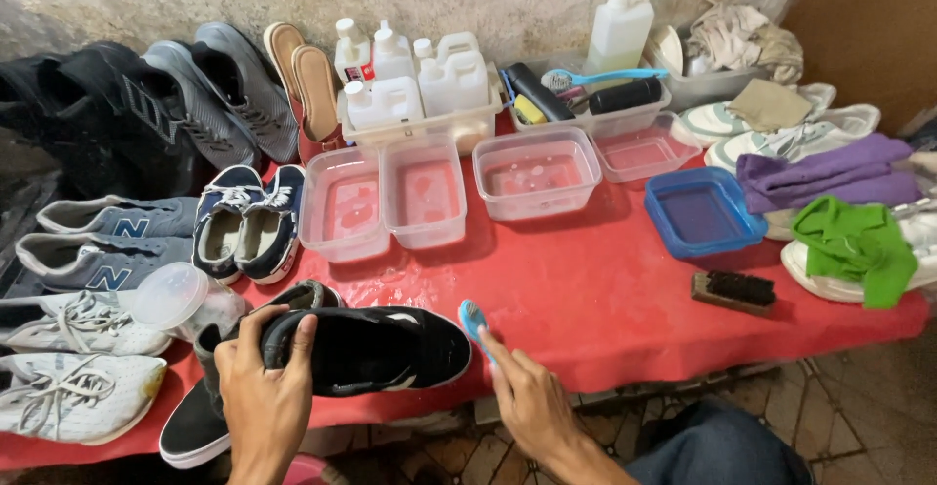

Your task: The person scrubs a black slip-on shoe with a blue brush, repeatedly dipping the brush into a container of soapy water. They clean the exterior, interior, and sole of the shoe, then place it on the table.

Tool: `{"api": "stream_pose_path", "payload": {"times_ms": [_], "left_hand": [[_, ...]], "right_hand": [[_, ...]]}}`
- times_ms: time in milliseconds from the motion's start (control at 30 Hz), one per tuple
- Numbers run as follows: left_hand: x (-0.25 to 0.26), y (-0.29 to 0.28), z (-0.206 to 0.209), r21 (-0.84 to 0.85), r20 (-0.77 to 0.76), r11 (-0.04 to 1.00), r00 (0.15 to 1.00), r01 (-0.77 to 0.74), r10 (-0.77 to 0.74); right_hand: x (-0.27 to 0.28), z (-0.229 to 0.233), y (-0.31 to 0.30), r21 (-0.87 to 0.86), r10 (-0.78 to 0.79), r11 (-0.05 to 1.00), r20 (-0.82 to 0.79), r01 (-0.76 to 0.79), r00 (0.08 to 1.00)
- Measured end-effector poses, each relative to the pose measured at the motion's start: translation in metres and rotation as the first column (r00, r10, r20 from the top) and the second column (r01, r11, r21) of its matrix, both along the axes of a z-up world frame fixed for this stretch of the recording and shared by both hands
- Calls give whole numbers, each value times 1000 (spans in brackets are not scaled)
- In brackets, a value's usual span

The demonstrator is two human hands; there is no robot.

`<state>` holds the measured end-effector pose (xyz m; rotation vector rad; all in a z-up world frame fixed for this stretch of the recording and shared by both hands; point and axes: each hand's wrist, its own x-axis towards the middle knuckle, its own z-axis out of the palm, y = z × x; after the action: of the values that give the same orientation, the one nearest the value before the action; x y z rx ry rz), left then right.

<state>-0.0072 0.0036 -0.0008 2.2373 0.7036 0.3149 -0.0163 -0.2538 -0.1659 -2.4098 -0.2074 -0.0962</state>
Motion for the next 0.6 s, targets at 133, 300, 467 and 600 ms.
{"api": "stream_pose_path", "payload": {"times_ms": [133, 300, 467, 600], "left_hand": [[3, -2, 2, 24, -5, 1000, 1000, -10, 10], [5, 0, 6, 16, -28, 1000, 999, -24, 24], [4, 1, 6, -14, -90, 999, 995, -43, 42], [7, -1, 14, -8, -107, 1000, 994, -18, 17]], "right_hand": [[-11, -16, 3, 88, 201, 974, 97, -209, 975], [-6, 1, 3, 26, 33, 999, 113, -36, 993], [-4, -33, 5, 5, 61, 998, 124, -62, 990], [-6, -12, 4, 94, 84, 990, 186, -102, 979]]}}
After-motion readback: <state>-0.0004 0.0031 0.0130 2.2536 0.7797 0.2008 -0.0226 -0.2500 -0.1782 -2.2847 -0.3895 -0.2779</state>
